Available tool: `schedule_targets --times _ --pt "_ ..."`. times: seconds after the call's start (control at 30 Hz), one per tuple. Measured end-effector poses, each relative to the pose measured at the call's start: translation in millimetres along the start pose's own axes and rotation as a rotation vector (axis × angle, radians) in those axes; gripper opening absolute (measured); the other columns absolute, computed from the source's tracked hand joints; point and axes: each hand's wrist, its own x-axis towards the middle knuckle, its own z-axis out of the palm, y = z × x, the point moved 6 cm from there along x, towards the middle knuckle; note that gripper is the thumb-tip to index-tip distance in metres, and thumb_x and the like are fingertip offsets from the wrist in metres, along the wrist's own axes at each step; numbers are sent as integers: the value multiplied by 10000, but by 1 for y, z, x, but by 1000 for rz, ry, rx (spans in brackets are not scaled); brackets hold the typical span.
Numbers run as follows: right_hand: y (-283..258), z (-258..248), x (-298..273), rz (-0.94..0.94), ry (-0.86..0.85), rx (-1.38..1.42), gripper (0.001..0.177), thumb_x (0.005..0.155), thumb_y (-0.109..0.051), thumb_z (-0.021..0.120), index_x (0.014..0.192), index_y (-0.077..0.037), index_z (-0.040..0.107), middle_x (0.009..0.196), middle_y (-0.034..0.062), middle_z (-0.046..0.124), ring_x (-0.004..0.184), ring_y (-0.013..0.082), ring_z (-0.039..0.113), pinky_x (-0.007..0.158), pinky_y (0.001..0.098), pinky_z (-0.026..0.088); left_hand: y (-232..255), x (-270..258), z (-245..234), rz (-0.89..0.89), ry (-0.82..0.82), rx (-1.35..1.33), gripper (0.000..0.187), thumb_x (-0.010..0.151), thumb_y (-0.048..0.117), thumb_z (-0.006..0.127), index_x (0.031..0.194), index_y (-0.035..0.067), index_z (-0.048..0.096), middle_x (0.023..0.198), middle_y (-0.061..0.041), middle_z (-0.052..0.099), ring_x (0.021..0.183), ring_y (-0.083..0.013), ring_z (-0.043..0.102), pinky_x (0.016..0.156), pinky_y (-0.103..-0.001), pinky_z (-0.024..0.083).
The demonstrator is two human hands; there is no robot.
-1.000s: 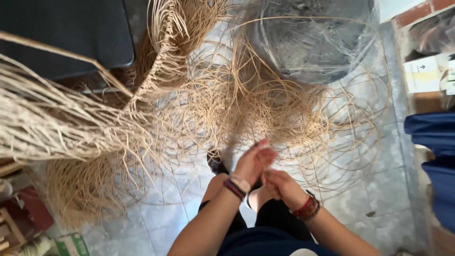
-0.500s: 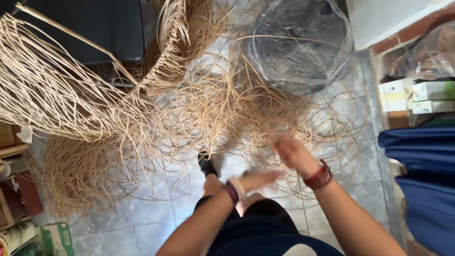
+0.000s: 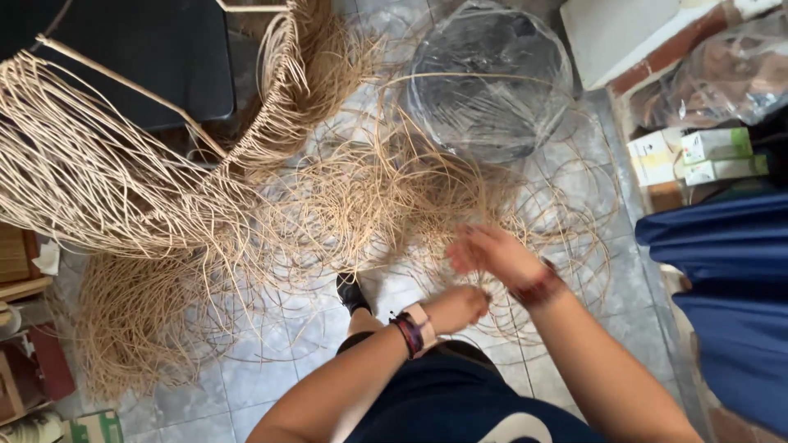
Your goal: Weaving and tying natural fiber strands onto a metal frame to assemble a decorative lampshade
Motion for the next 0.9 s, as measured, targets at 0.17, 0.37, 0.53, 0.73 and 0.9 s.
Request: schedule_targets --times 0.17,0.37,0.53,0.73,0.9 --pt "75 -14 56 -314 88 30 470 1054 -366 497 672 -163 682 373 16 533 317 163 516 330 275 381 126 -36 -10 159 -339 133 350 973 79 505 1249 -124 576 1103 -348 634 1022 -464 637 915 -509 540" --pt "191 7 2 -194 -343 298 303 1070 -247 476 917 -25 615 537 -17 443 384 52 446 321 180 356 88 28 -78 11 281 -1372 365 1089 240 394 1267 103 682 625 129 325 455 -28 342 390 -208 333" --pt "87 7 -60 -228 -115 173 477 973 -304 582 1313 27 626 1112 258 689 987 349 688 879 512 573 87 -18 -26 47 402 -464 231 976 164 479 1012 0 637 690 -168 559 648 -336 551 538 -415 426" --pt "116 13 5 -256 74 447 358 1058 -241 441 1123 -18 714 750 135 705 670 191 697 632 323 589 55 -48 23 201 20 447 235 951 321 560 972 119 677 864 -129 732 906 -351 727 745 -455 576" --pt "176 19 -21 -295 36 247 334 1013 -270 565 816 -75 751 507 67 592 389 101 536 333 200 393 108 -50 -41 165 92 -278 301 983 266 482 1102 77 684 806 -70 608 776 -282 589 681 -400 471"
